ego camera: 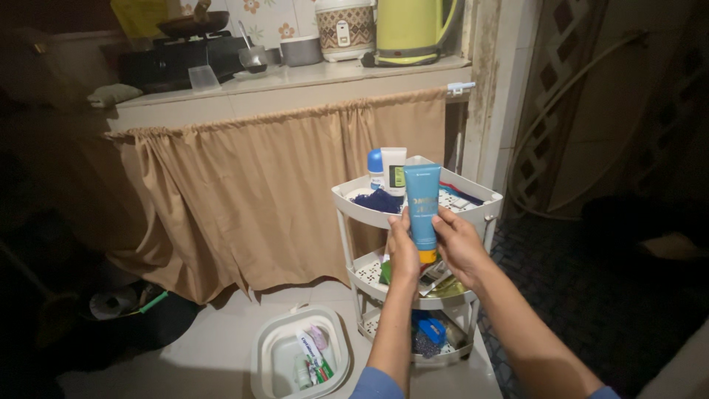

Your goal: The person transfers various bathroom items from a white basin on the floor to a three-tiered white plastic corner shelf. Items handled include a toothbrush, a blue scrubber, a bar of soap, a tube of cream, a deodorant stick, and other small toiletries.

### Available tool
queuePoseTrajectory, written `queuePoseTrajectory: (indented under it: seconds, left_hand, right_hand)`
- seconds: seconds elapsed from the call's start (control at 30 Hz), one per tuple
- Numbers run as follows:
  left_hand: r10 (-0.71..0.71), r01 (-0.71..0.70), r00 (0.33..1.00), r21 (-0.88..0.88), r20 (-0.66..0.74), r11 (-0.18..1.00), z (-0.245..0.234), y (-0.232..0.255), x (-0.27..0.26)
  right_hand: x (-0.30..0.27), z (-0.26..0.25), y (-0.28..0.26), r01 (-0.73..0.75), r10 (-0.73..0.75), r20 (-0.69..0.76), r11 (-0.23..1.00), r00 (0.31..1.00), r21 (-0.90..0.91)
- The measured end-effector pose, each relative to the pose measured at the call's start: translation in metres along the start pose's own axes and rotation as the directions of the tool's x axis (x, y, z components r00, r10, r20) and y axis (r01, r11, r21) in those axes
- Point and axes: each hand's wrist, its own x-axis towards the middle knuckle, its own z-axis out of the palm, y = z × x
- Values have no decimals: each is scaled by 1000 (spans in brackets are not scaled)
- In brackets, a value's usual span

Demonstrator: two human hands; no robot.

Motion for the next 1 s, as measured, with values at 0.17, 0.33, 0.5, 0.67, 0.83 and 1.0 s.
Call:
queuePoseTrajectory:
  seconds: [0.17,0.33,0.5,0.67,0.83,1.0]
  left_hand:
    - [34,-35,999,70,9,997,4,-5,9]
    - [63,-62,997,-5,54,998,25,-2,40]
    - [49,-61,995,143,81,988,39,21,75]
    - [75,-81,988,38,135,996,39,35,108]
    - [107,-81,983,-168,148,982,21,20,117]
    - [99,-61,990,-315,105,947,-27,12,115]
  right_hand:
    - [0,0,-5,0,-1,-23,1000,1000,-25]
    - [20,-1,-27,93,-92,16,993,996,-67]
    - [56,-4,-51,113,-117,-16,981,993,-156]
    - [103,-5,-61,113,-115,-4,984,993,-139]
    - [155,-12,-49,121,-138,-98,980,986,-160]
    - [211,-16,-24,150,-201,-161,947,966,-283]
